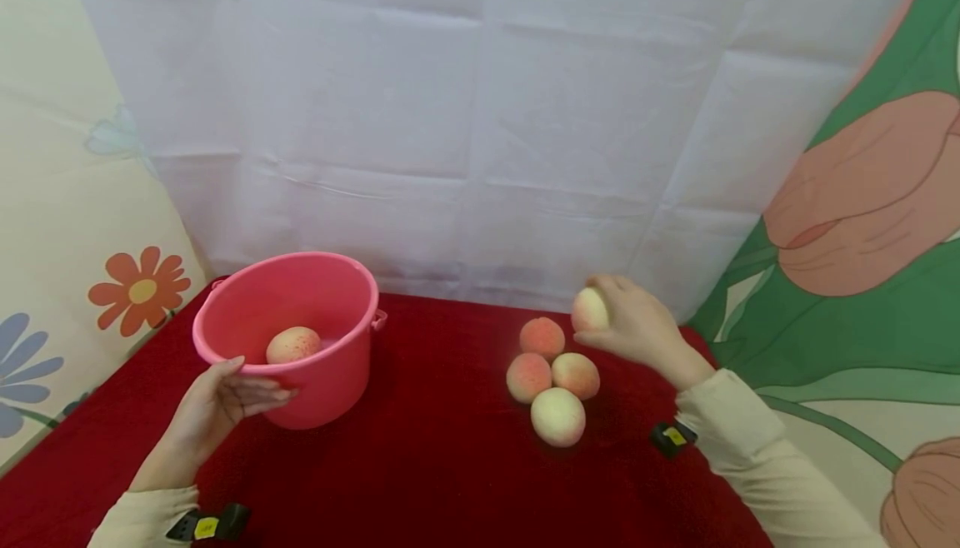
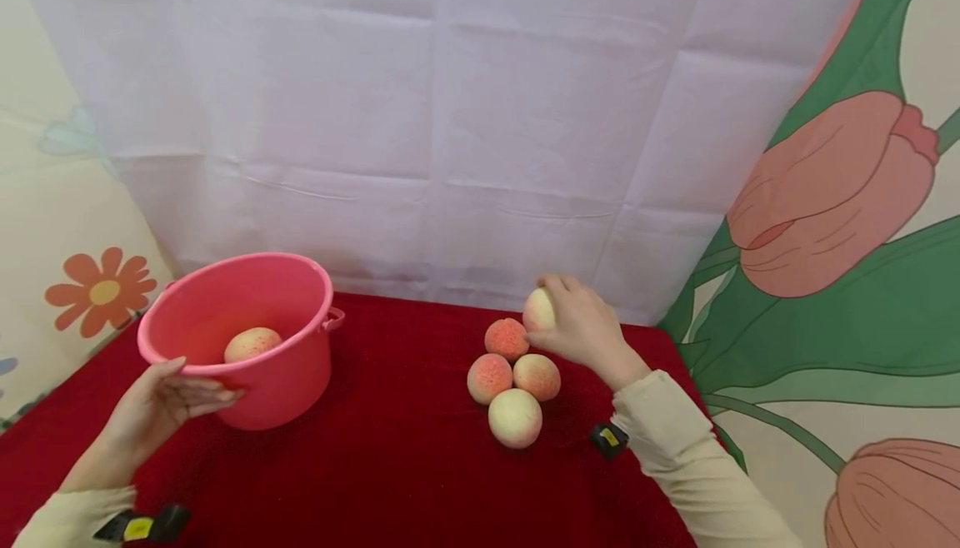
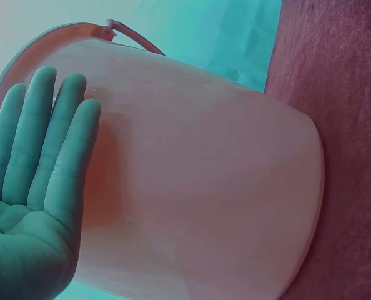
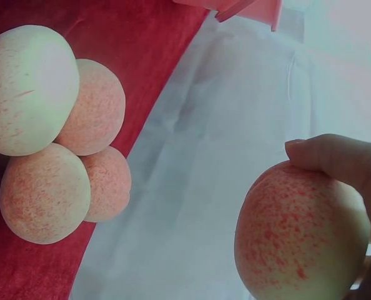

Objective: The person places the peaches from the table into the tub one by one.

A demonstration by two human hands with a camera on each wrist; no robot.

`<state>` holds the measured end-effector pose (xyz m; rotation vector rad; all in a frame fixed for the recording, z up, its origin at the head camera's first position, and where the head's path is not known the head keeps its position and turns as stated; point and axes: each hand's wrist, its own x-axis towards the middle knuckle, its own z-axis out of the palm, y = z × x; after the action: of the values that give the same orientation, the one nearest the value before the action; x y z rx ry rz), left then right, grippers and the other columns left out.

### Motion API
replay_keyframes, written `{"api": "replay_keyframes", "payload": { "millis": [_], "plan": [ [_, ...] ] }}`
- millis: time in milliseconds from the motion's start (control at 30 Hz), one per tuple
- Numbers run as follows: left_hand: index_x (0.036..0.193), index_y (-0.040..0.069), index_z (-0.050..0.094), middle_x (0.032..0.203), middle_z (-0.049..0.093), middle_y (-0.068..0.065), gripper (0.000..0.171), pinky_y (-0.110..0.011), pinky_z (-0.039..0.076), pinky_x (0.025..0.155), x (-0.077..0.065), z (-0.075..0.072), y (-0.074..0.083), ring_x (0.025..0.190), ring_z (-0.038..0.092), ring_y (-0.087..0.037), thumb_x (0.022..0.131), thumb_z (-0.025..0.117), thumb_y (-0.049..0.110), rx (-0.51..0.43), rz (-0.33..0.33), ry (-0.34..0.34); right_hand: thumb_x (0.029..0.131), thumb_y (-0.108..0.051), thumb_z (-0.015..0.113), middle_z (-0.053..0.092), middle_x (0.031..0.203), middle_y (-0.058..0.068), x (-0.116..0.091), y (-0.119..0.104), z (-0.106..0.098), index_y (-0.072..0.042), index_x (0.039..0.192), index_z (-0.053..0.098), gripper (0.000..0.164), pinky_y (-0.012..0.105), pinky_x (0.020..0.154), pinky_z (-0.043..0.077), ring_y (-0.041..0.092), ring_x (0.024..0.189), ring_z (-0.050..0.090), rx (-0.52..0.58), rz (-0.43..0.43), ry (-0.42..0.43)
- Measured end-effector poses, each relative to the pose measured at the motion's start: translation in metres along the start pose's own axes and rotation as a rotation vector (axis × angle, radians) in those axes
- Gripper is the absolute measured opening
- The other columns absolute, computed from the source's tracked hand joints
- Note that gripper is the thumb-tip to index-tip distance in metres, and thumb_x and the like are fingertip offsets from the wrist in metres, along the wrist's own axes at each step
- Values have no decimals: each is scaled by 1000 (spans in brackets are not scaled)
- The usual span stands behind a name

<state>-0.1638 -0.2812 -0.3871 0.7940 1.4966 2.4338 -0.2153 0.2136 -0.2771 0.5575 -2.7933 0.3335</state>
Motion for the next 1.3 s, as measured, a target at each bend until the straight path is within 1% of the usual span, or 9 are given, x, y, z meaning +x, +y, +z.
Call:
{"api": "replay_keyframes", "payload": {
  "millis": [300,533,767,1000,1300],
  "plan": [
    [104,-1,67,97,68,-15,62,-33,49,83,0,0,0,94,64,-25,100,6,13,-13,7,-17,68,-34,75,56,112,20,6,-6,-3,-3,120,49,66,48,65,48,36,91,57,-6,-7,-6],
    [102,1,68,96,68,-14,62,-33,50,82,0,1,0,92,64,-24,100,8,14,2,-2,9,67,-33,76,55,112,18,14,-12,-6,-3,121,48,68,47,66,48,33,88,57,0,-30,-8],
    [102,1,68,96,68,-14,62,-33,50,82,0,1,-1,92,64,-24,100,7,14,8,0,6,66,-32,77,56,110,18,17,-17,-8,-3,120,49,67,45,63,48,32,86,57,1,-42,-10],
    [102,2,68,95,68,-13,61,-33,50,81,0,2,1,91,65,-23,100,9,14,16,-12,27,66,-33,77,56,112,18,19,-22,-7,-3,121,49,68,46,65,49,32,88,57,12,-52,-8],
    [103,1,68,96,68,-13,62,-33,49,82,0,1,0,93,64,-24,100,7,14,-5,-8,7,68,-34,76,54,116,19,22,-29,-6,-3,122,49,68,47,68,48,33,92,56,26,-62,-5]
  ]
}}
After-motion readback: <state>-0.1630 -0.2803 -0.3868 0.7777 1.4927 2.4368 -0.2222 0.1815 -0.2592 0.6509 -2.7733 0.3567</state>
